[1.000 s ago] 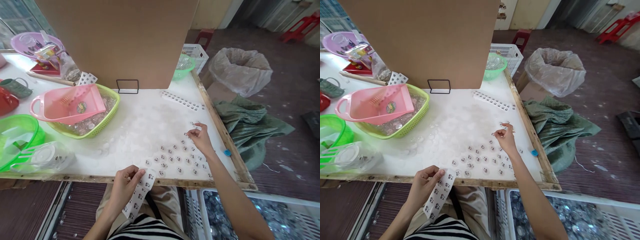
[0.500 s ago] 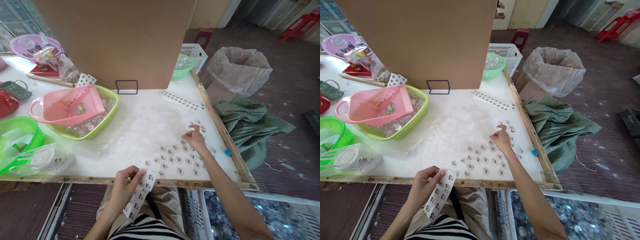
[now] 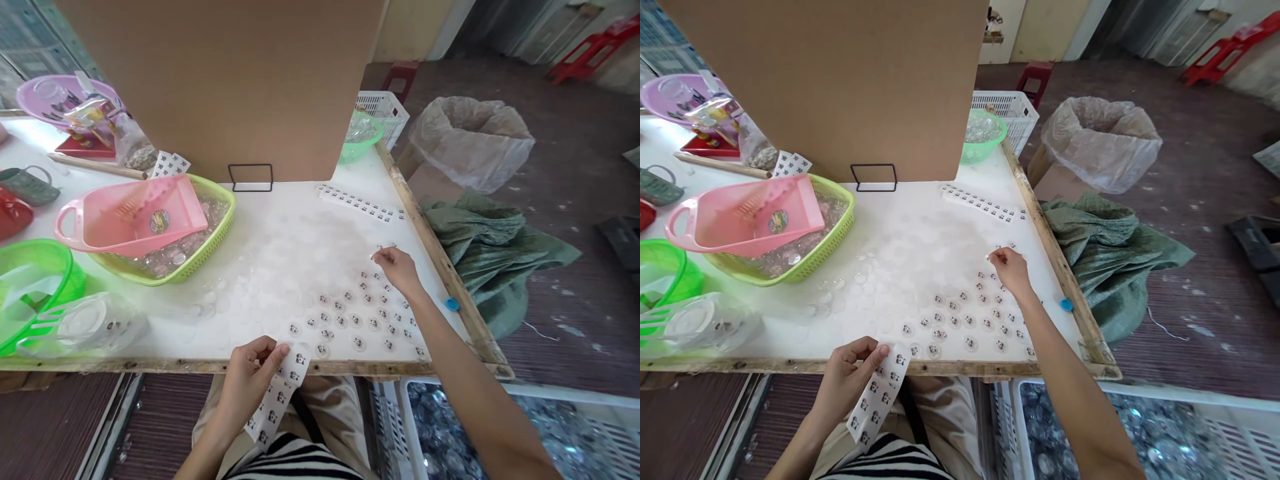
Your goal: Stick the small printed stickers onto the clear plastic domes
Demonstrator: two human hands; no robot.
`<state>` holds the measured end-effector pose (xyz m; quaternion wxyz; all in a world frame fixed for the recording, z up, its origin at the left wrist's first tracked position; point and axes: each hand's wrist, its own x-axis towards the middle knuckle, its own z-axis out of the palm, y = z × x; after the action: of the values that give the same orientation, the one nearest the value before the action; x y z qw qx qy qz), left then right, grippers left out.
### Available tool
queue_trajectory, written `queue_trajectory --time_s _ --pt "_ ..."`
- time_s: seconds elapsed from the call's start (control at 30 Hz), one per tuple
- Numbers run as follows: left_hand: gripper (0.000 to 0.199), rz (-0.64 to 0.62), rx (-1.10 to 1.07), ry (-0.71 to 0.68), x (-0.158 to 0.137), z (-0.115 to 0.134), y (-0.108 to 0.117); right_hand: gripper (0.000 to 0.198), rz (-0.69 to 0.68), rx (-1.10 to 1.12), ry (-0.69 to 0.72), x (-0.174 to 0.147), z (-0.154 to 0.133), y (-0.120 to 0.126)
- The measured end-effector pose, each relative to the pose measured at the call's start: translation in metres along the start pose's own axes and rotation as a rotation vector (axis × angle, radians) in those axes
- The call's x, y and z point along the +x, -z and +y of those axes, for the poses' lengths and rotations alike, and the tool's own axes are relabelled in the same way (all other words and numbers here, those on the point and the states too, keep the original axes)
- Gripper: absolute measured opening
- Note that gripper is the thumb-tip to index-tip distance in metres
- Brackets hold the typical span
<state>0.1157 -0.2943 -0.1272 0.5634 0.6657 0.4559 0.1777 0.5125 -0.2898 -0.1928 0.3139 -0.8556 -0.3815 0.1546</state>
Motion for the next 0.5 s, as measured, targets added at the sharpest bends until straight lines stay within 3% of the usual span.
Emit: queue_trajectory --time_s 0.4,0.5 --pt "0.045 0.004 0.006 -0.004 -0.001 0.001 -0.002 0.008 -0.074 -0.169 -0.04 0.003 -0.005 -0.016" --pt "0.044 0.017 -0.007 -0.022 0.0 0.004 -0.003 0.019 -0.047 -0.288 -0.033 0.003 -0.012 -0.015"
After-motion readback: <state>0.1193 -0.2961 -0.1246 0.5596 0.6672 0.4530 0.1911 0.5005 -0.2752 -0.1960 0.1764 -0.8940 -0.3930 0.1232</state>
